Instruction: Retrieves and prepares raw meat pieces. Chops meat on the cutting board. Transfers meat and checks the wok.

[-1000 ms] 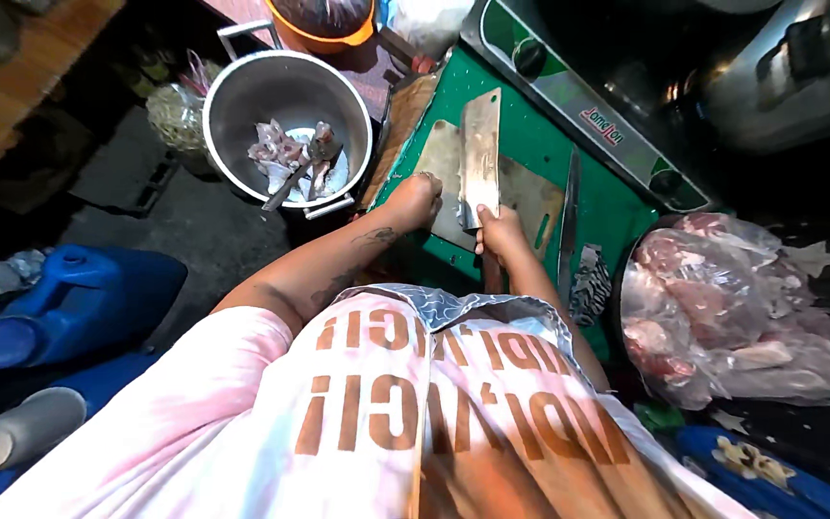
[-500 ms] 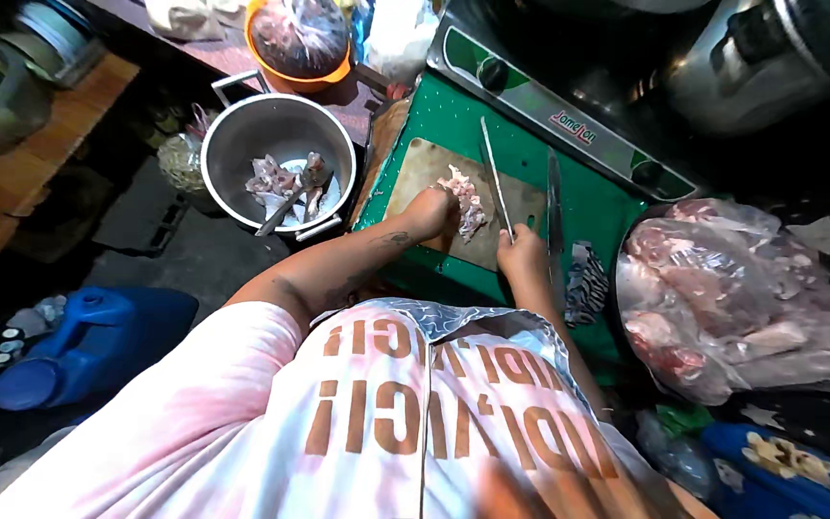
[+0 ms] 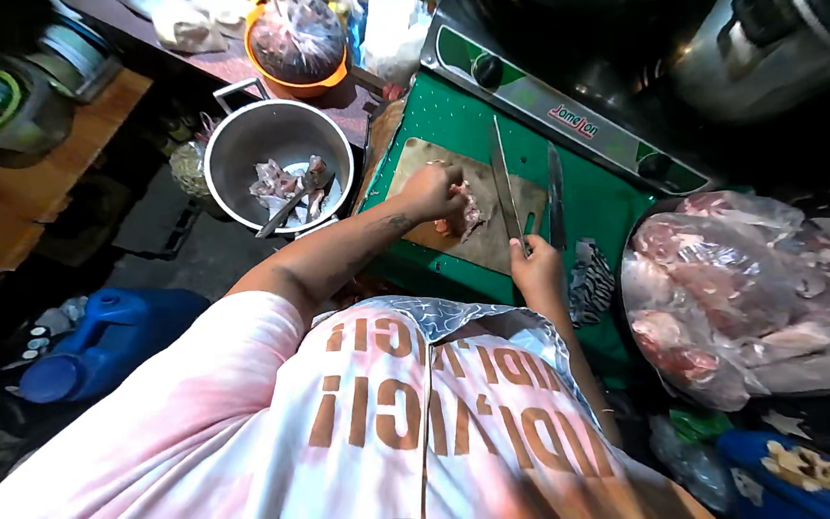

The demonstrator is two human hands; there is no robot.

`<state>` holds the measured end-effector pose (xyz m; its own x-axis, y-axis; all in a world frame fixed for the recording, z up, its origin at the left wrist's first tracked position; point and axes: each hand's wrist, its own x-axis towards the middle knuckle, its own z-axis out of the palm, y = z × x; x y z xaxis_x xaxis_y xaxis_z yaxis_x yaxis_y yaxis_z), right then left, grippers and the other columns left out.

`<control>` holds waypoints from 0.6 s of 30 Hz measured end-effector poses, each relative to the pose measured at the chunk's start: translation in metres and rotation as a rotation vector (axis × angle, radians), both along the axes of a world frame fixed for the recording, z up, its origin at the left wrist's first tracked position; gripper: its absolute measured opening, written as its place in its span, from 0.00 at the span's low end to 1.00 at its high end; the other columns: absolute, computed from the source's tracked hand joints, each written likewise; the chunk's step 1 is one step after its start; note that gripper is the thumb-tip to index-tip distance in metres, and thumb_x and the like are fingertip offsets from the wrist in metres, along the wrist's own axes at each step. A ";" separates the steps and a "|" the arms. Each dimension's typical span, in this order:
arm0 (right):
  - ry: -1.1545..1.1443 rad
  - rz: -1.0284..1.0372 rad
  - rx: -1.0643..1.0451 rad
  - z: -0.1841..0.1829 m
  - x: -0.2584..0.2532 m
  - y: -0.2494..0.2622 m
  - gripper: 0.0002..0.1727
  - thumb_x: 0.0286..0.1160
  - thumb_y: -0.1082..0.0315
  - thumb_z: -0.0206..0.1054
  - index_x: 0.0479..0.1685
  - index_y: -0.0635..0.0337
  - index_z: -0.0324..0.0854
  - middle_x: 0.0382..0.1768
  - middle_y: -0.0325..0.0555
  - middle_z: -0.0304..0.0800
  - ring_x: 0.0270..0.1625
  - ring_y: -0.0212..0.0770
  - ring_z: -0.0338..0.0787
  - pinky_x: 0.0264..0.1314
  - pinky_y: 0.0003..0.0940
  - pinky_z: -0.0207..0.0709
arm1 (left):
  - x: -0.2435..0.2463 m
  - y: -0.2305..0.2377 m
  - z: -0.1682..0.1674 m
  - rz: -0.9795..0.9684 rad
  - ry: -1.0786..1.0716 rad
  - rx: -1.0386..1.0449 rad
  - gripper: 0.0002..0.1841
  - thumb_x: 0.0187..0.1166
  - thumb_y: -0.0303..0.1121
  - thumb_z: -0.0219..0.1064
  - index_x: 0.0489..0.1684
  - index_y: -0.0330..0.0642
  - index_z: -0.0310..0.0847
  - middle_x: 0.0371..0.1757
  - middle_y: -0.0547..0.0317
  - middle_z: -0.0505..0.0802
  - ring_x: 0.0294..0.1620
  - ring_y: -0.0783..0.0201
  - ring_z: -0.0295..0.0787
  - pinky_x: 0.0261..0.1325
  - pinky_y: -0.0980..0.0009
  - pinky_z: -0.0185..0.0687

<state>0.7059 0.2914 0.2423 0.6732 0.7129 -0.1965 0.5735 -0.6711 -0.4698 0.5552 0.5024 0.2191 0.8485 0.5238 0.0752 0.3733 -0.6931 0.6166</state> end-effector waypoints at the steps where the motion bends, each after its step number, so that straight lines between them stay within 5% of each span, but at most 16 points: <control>1: 0.005 -0.008 -0.005 -0.002 0.002 -0.002 0.18 0.89 0.56 0.62 0.57 0.62 0.87 0.45 0.64 0.93 0.50 0.64 0.92 0.56 0.68 0.80 | 0.014 0.002 0.000 -0.050 0.068 0.018 0.27 0.70 0.45 0.77 0.68 0.44 0.83 0.65 0.42 0.89 0.69 0.40 0.84 0.71 0.39 0.78; 3: -0.003 -0.012 -0.011 -0.010 0.005 -0.006 0.18 0.88 0.56 0.63 0.55 0.62 0.88 0.44 0.63 0.93 0.49 0.62 0.93 0.56 0.66 0.81 | 0.038 0.002 0.002 -0.137 0.307 0.053 0.42 0.62 0.52 0.82 0.82 0.55 0.73 0.82 0.42 0.78 0.82 0.33 0.71 0.71 0.32 0.74; 4: -0.002 -0.010 -0.008 -0.014 0.005 -0.008 0.17 0.87 0.57 0.63 0.55 0.62 0.89 0.43 0.62 0.93 0.49 0.61 0.93 0.55 0.65 0.81 | 0.047 0.001 0.001 -0.156 0.418 0.079 0.42 0.60 0.54 0.82 0.81 0.56 0.75 0.83 0.42 0.76 0.83 0.31 0.67 0.68 0.30 0.76; 6: 0.020 -0.006 -0.006 -0.020 0.005 -0.011 0.16 0.87 0.58 0.64 0.55 0.62 0.88 0.43 0.62 0.93 0.48 0.61 0.92 0.55 0.65 0.81 | 0.059 0.002 0.001 -0.162 0.539 0.122 0.31 0.64 0.55 0.79 0.68 0.52 0.85 0.77 0.42 0.81 0.79 0.31 0.71 0.64 0.32 0.80; 11: 0.070 -0.014 -0.021 -0.017 0.006 -0.015 0.17 0.86 0.57 0.65 0.59 0.61 0.88 0.45 0.63 0.93 0.50 0.63 0.92 0.56 0.68 0.80 | 0.065 0.026 0.012 -0.205 0.573 0.038 0.18 0.73 0.45 0.76 0.45 0.37 0.89 0.48 0.39 0.92 0.55 0.38 0.90 0.56 0.32 0.81; 14: 0.120 -0.037 0.044 -0.021 0.012 -0.016 0.18 0.86 0.57 0.65 0.58 0.64 0.87 0.44 0.64 0.92 0.46 0.62 0.91 0.54 0.65 0.81 | 0.059 0.047 0.028 -0.184 0.410 -0.230 0.15 0.73 0.38 0.78 0.52 0.40 0.90 0.48 0.47 0.94 0.50 0.50 0.91 0.58 0.45 0.84; 16: 0.184 -0.068 0.051 -0.020 0.015 -0.016 0.18 0.87 0.57 0.64 0.58 0.66 0.85 0.41 0.63 0.90 0.39 0.59 0.90 0.47 0.62 0.83 | 0.051 0.052 0.044 -0.172 0.331 -0.396 0.11 0.78 0.35 0.74 0.52 0.43 0.90 0.43 0.56 0.93 0.40 0.63 0.86 0.46 0.59 0.81; 18: 0.239 -0.108 0.063 -0.021 0.018 -0.015 0.19 0.88 0.57 0.63 0.58 0.66 0.84 0.38 0.61 0.89 0.32 0.54 0.89 0.41 0.57 0.85 | 0.045 0.056 0.060 -0.190 0.320 -0.414 0.09 0.80 0.35 0.73 0.52 0.44 0.90 0.45 0.59 0.93 0.39 0.68 0.85 0.45 0.64 0.81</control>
<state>0.7240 0.2759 0.2213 0.6859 0.6553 -0.3165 0.3681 -0.6876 -0.6259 0.6002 0.5583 0.2796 0.8775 0.2907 -0.3815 0.4790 -0.4905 0.7280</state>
